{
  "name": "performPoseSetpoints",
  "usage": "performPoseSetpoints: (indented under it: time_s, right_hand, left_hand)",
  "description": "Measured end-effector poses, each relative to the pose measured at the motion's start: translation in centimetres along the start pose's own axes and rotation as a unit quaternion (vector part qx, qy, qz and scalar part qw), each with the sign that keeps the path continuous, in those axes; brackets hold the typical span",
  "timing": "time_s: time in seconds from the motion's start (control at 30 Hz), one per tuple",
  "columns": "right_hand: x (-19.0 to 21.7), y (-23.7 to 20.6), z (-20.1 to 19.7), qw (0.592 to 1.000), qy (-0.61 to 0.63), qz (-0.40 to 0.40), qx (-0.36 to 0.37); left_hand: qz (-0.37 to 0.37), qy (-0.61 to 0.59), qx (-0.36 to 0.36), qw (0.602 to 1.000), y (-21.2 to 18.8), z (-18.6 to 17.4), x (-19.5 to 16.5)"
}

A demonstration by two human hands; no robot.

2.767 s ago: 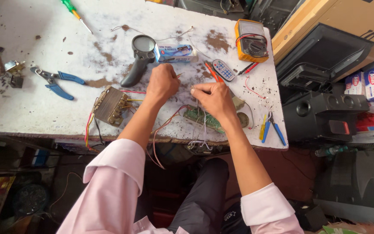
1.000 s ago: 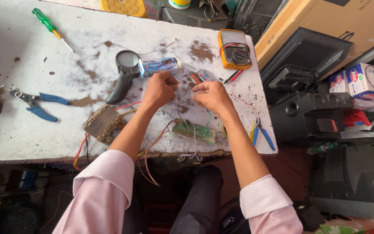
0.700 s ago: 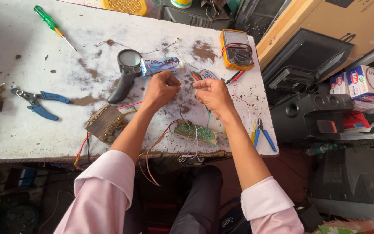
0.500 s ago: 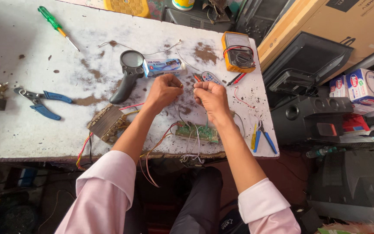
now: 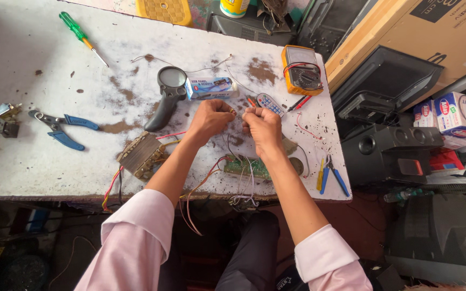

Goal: The person sits on the floor and uses a soldering iron to work on a small circuit board. They then use a multimeter to test connections on the board and a transformer, and finally twist wires together by hand.

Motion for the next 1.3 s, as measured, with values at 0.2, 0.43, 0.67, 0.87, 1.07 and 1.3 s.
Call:
performPoseSetpoints:
  time_s: [0.2,0.43,0.67,0.87,1.07,1.3]
  right_hand:
    - [-0.2,0.1,0.2,1.000,0.006,0.013,-0.004]
    - [-0.8,-0.3,0.5,1.000,-0.014,0.003,-0.027]
    - [-0.5,-0.1,-0.2,0.998,0.049,0.012,-0.041]
    - [-0.8,-0.3,0.6,0.999,0.008,-0.006,-0.034]
    - [-0.8,-0.3,0.4,0.999,-0.016,-0.020,-0.040]
    - [4.4,-1.8,0.6,0.926,-0.253,-0.281,0.013]
  left_hand:
    - [0.005,-0.001,-0.005,1.000,0.0,0.0,0.0]
    - [-0.001,-0.028,0.008,1.000,0.1,0.0,0.3]
    - [-0.007,-0.022,-0.004,1.000,0.4,0.1,0.4]
    - [-0.013,-0.032,0.006,0.999,0.2,0.2,0.5]
    - [-0.024,-0.041,0.008,0.999,0.3,0.4,0.5]
    - [-0.017,-0.018,0.015,1.000,0.4,0.5,0.5]
Point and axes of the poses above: each hand's wrist, its own y-axis towards the middle knuckle, its own z-axis out of the palm, x = y × z, the point moved 9 cm from there along y, towards the middle knuckle, and after that the axes turned 15 degrees about -x, right-handed, at the moved point
